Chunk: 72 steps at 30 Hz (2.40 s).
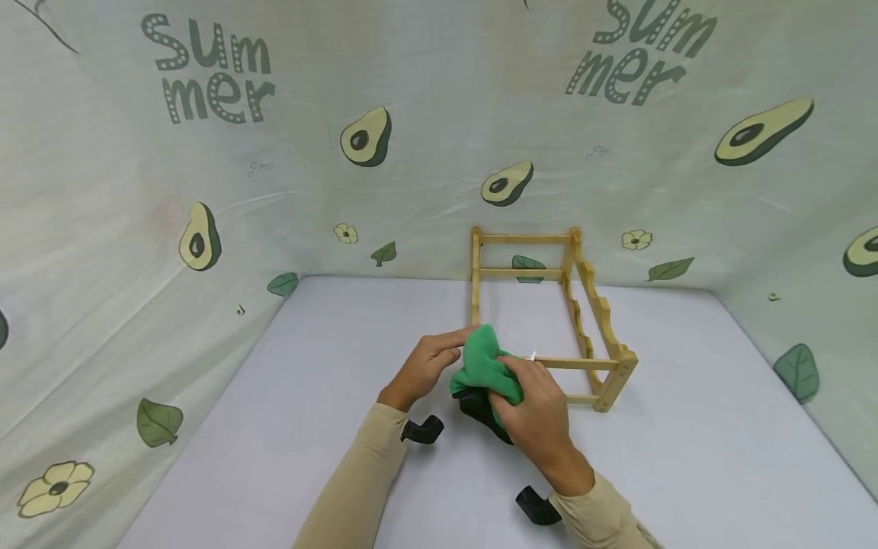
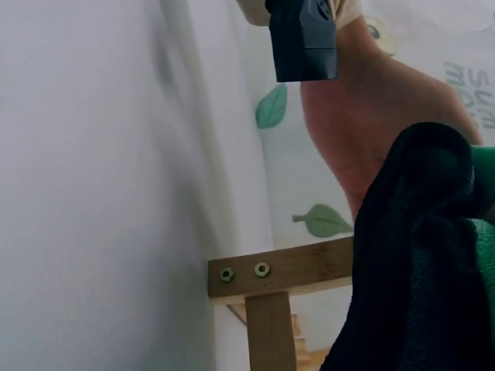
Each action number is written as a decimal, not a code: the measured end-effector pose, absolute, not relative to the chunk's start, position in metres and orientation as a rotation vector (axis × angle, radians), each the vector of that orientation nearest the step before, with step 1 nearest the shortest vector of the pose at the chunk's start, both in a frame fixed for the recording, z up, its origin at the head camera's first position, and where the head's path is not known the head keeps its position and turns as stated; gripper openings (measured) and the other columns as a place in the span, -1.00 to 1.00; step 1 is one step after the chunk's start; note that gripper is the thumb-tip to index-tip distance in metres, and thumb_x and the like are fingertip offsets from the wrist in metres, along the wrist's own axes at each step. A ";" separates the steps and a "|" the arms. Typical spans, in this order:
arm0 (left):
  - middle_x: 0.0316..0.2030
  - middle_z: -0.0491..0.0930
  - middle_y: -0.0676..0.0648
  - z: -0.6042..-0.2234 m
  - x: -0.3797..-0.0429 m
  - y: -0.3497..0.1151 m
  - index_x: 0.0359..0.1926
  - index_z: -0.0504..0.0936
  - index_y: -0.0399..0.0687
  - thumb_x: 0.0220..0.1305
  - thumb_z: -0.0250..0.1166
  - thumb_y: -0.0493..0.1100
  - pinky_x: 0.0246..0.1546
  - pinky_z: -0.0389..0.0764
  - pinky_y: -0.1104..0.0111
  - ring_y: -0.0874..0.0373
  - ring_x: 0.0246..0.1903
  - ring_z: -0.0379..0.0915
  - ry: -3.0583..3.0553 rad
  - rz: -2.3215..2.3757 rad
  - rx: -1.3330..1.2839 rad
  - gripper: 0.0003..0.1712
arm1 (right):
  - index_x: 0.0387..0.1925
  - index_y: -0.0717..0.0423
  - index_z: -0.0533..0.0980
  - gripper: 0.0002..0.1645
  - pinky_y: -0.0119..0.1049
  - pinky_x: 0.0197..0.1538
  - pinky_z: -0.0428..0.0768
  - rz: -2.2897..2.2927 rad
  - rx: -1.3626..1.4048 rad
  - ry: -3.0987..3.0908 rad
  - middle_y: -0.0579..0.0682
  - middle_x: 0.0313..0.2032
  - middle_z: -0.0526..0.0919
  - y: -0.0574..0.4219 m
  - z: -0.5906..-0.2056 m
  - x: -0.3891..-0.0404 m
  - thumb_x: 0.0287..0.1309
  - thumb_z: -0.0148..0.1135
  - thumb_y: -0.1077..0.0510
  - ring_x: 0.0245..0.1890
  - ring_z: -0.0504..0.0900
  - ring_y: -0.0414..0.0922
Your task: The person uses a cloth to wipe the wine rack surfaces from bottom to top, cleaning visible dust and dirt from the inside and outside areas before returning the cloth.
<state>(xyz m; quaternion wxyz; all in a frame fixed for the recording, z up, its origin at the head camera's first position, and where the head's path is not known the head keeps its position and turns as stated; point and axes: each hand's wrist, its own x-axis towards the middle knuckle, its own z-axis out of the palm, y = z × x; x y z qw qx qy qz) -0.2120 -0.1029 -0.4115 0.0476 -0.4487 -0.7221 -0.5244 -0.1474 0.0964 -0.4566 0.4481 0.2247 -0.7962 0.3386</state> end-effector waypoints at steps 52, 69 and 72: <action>0.20 0.58 -0.14 -0.411 -0.202 -0.069 0.01 0.72 -0.02 0.36 0.23 0.00 -0.05 0.59 0.15 0.04 -0.01 0.60 -2.587 -0.969 -0.716 -0.67 | 0.03 0.14 0.63 -0.48 -0.59 -0.28 0.46 1.076 0.079 -2.304 -0.35 -0.19 0.64 0.256 -0.409 -0.080 -0.04 0.54 0.33 -0.26 0.53 -0.40; 0.24 0.55 -0.02 -0.415 -0.222 -0.078 -0.06 0.73 0.06 0.28 0.24 -0.19 -0.15 0.61 0.23 0.06 0.09 0.57 -2.539 -1.357 -0.802 -0.75 | -0.04 0.26 0.65 -0.53 -0.60 -0.39 0.50 1.355 -0.325 -1.907 -0.22 -0.36 0.67 0.312 -0.394 -0.100 -0.07 0.43 0.54 -0.42 0.55 -0.26; 0.23 0.56 0.03 -0.417 -0.231 -0.084 -0.03 0.72 0.06 0.28 0.25 -0.22 -0.09 0.61 0.26 0.12 0.14 0.53 -2.528 -1.422 -0.815 -0.73 | -0.07 0.25 0.66 -0.54 -0.60 -0.41 0.50 1.372 -0.337 -1.882 -0.20 -0.38 0.67 0.316 -0.396 -0.106 -0.08 0.44 0.53 -0.45 0.54 -0.25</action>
